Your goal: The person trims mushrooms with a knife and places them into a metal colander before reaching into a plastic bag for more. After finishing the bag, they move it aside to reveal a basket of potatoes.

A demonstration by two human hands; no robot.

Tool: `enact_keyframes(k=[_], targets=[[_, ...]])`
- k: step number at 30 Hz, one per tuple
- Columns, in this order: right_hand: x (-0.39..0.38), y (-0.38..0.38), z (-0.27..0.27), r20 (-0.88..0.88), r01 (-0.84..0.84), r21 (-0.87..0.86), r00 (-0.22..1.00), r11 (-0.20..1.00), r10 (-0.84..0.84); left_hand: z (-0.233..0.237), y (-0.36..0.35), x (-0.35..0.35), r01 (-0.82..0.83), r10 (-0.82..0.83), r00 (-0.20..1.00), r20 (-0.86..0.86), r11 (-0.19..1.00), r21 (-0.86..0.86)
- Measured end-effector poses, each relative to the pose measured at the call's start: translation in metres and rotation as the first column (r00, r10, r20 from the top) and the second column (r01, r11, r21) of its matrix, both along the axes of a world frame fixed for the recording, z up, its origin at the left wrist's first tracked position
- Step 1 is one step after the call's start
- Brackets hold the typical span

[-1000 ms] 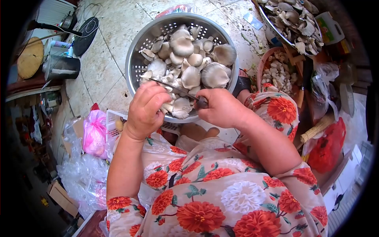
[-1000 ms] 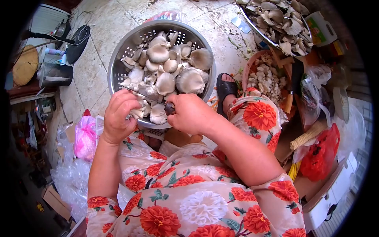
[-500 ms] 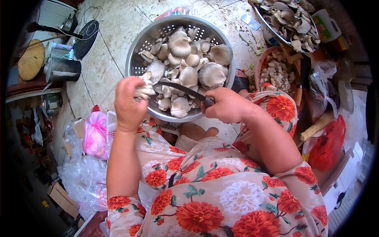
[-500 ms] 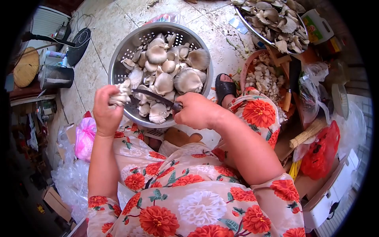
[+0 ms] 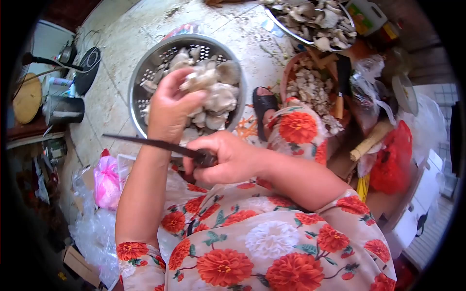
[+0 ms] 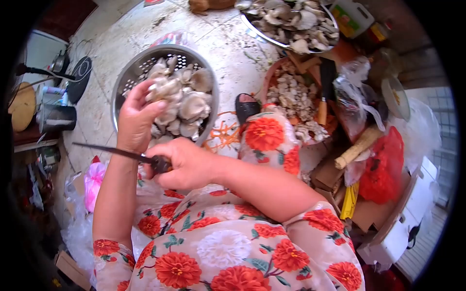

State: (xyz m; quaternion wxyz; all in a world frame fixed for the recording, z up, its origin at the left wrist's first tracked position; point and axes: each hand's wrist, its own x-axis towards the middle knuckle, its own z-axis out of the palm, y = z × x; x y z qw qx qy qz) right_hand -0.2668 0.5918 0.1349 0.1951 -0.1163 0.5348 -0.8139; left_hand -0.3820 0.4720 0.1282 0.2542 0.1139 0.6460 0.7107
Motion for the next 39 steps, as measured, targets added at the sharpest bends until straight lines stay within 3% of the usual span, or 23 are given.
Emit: enact_keyframes(k=[2,6,8,11,13,15,17,18,21,23,25,30,32,33,35,37,39], targets=[[0.003,0.002,0.000,-0.042,0.007,-0.063,0.999,0.998,-0.010,0.018,0.043,0.010,0.200,-0.206,0.977,0.060,0.976,0.086],[0.004,0.008,-0.003,-0.115,0.114,-0.031,0.986,0.993,-0.117,0.019,0.070,0.003,0.222,-0.223,0.975,0.015,0.975,0.030],[0.006,0.012,0.000,-0.115,0.114,0.025,0.987,0.993,-0.110,0.013,0.045,-0.009,0.120,-0.126,0.991,-0.045,0.986,-0.114],[0.004,0.012,0.003,-0.154,0.108,0.121,0.984,0.987,-0.089,-0.003,-0.018,-0.033,-0.111,0.072,0.976,-0.205,0.976,-0.186],[0.005,0.011,0.005,-0.106,0.085,0.182,0.992,0.980,-0.066,-0.007,-0.065,-0.049,-0.280,0.178,0.935,-0.308,0.903,-0.328],[0.004,0.009,0.007,0.045,0.062,0.107,0.997,0.992,-0.067,-0.005,-0.099,-0.051,-0.365,0.254,0.914,-0.317,0.855,-0.368],[0.002,0.003,0.002,0.020,0.175,0.112,0.984,0.978,-0.179,-0.020,-0.128,-0.054,-0.443,0.330,0.894,-0.304,0.755,-0.484],[0.000,0.004,0.000,0.025,0.172,0.151,0.984,0.973,-0.178,-0.028,-0.137,-0.055,-0.375,0.281,0.926,-0.252,0.768,-0.520],[-0.002,-0.001,0.001,0.083,0.181,0.194,0.976,0.964,-0.200,-0.061,-0.146,-0.052,-0.310,0.059,0.934,-0.352,0.626,-0.716],[-0.003,-0.004,-0.001,0.128,0.177,0.261,0.968,0.949,-0.215,-0.071,-0.145,-0.057,-0.247,0.031,0.954,-0.298,0.643,-0.725],[-0.004,-0.009,-0.007,0.103,0.187,0.274,0.970,0.943,-0.222,-0.071,-0.138,-0.065,-0.193,-0.215,0.913,-0.346,0.519,-0.833],[-0.007,-0.013,-0.013,0.126,0.171,0.271,0.969,0.947,-0.211,-0.076,-0.142,-0.078,-0.208,-0.278,0.888,-0.367,0.470,-0.858],[-0.008,-0.015,-0.013,0.125,0.158,0.272,0.972,0.949,-0.198,-0.085,-0.152,-0.085,-0.141,-0.107,0.966,-0.237,0.554,-0.820],[-0.009,-0.016,-0.011,0.125,0.151,0.273,0.974,0.950,-0.191,-0.085,-0.153,-0.083,-0.144,-0.100,0.966,-0.237,0.554,-0.820],[-0.010,-0.017,-0.008,0.247,0.091,0.184,0.960,0.979,-0.136,-0.084,-0.150,-0.080,-0.125,0.014,0.987,-0.158,0.683,-0.719],[-0.011,-0.019,-0.010,0.225,0.090,0.194,0.965,0.977,-0.133,-0.075,-0.145,-0.075,-0.065,0.003,0.996,-0.086,0.677,-0.733],[-0.011,-0.020,-0.012,0.205,0.089,0.204,0.970,0.975,-0.132,-0.081,-0.148,-0.075,-0.043,-0.236,0.947,-0.219,0.581,-0.813]])
